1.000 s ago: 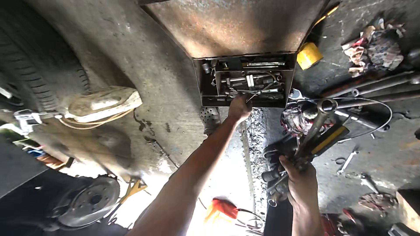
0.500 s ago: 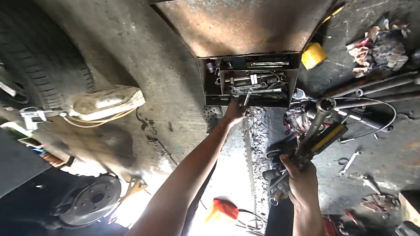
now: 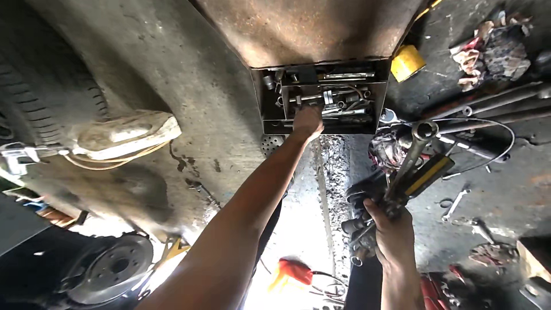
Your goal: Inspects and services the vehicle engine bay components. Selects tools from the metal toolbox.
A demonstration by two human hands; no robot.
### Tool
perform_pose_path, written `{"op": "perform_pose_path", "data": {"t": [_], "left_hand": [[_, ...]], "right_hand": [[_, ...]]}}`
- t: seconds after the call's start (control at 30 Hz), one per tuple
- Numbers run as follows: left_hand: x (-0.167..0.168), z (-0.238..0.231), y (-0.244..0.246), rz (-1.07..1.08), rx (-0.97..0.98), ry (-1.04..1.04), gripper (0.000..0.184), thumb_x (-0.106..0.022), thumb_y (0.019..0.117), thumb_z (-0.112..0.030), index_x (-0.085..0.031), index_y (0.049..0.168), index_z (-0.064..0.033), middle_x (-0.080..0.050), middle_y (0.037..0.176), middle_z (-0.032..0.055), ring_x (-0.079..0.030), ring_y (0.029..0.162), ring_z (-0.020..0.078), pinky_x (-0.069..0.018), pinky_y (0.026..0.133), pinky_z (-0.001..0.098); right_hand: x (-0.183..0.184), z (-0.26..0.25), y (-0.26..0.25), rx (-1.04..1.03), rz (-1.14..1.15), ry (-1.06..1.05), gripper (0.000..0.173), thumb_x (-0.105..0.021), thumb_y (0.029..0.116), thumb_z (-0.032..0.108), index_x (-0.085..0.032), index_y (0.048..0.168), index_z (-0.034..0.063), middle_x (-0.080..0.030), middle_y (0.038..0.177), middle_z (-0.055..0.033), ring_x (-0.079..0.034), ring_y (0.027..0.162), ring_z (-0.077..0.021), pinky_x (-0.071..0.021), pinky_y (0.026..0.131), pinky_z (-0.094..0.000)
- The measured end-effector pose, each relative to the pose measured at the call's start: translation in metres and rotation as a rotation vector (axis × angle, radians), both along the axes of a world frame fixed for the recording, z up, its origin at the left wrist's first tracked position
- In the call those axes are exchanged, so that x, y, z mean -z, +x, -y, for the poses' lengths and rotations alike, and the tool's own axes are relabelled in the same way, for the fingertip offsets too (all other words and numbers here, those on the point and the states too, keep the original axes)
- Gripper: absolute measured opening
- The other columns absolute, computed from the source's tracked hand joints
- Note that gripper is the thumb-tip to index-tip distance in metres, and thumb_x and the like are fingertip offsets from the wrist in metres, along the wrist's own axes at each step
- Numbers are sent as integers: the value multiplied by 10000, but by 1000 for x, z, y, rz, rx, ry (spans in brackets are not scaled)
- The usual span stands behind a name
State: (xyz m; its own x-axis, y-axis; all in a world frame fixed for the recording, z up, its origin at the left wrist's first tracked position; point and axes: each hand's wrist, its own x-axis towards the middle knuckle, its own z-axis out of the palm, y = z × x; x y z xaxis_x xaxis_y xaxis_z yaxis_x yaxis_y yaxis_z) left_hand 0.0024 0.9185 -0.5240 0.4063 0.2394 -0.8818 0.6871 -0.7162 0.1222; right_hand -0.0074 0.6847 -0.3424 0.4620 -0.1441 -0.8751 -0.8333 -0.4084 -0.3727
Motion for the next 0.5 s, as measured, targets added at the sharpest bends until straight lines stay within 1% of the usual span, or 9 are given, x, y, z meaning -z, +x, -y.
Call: {"op": "perform_pose_path", "data": {"t": [0.1, 0.17, 0.2, 0.27, 0.3, 0.33, 0.37, 0.43, 0.5], "left_hand": [[-5, 5, 4, 106, -31, 55, 411, -545, 1001, -199, -587, 1396, -95, -582, 1425, 178, -485, 1386, 374, -355, 1131, 595], [-23, 6, -1, 212, -136, 39, 416, -555, 1011, -232, -594, 1395, -77, -574, 1431, 198, -466, 1400, 392, -345, 1136, 610], [-40, 8, -6, 262, -181, 5, 412, -570, 1012, -240, -604, 1376, -51, -576, 1413, 221, -477, 1384, 412, -357, 1127, 624], [-92, 15, -27, 349, -238, -104, 377, -581, 1021, -243, -632, 1325, -27, -626, 1328, 222, -563, 1290, 398, -432, 1080, 603], [-124, 19, -43, 366, -267, -190, 374, -581, 1032, -250, -626, 1335, -35, -642, 1308, 197, -605, 1239, 360, -475, 1055, 571], [-154, 23, -64, 370, -307, -275, 375, -584, 1027, -258, -633, 1335, -49, -675, 1266, 157, -652, 1168, 297, -523, 1015, 524], [-180, 29, -86, 376, -354, -345, 375, -580, 1017, -267, -646, 1321, -57, -703, 1217, 124, -683, 1104, 238, -554, 977, 472], [-214, 44, -132, 397, -426, -418, 365, -579, 1000, -269, -678, 1277, -54, -732, 1128, 93, -709, 1015, 175, -584, 920, 396], [-222, 54, -166, 305, -390, -409, 364, -570, 996, -267, -690, 1268, -56, -737, 1099, 103, -720, 979, 201, -592, 896, 405]], "right_hand": [[-1, -3, -1, 13, -3, -4, 244, -739, 845, -8, -623, 1060, 1, -679, 823, -41, -682, 706, -87, -605, 647, -247], [-1, -5, -3, 25, -12, 9, 281, -745, 848, -5, -613, 1095, -8, -681, 846, -45, -686, 736, -85, -608, 676, -247], [0, -5, -4, 24, -22, 14, 292, -752, 844, -4, -611, 1100, -14, -679, 843, -48, -683, 730, -91, -606, 673, -252], [2, -5, -6, 0, -57, 28, 248, -758, 847, 3, -626, 1057, -10, -663, 803, -47, -659, 678, -96, -590, 628, -255], [3, -5, -9, -22, -78, 35, 226, -762, 846, 5, -632, 1031, -9, -656, 778, -46, -645, 644, -96, -582, 598, -253], [4, -5, -11, -60, -104, 35, 221, -766, 848, 9, -635, 1026, -7, -651, 776, -44, -634, 639, -91, -573, 595, -250], [6, -7, -12, -113, -131, 29, 249, -774, 852, 24, -636, 1057, -5, -655, 800, -44, -636, 664, -88, -571, 619, -252], [10, -8, -17, -230, -177, 12, 348, -788, 857, 64, -630, 1158, -10, -668, 879, -53, -644, 738, -88, -571, 686, -268], [16, -9, -26, -340, -211, -7, 397, -785, 867, 102, -620, 1213, -3, -671, 921, -65, -644, 768, -99, -570, 715, -290]]}}
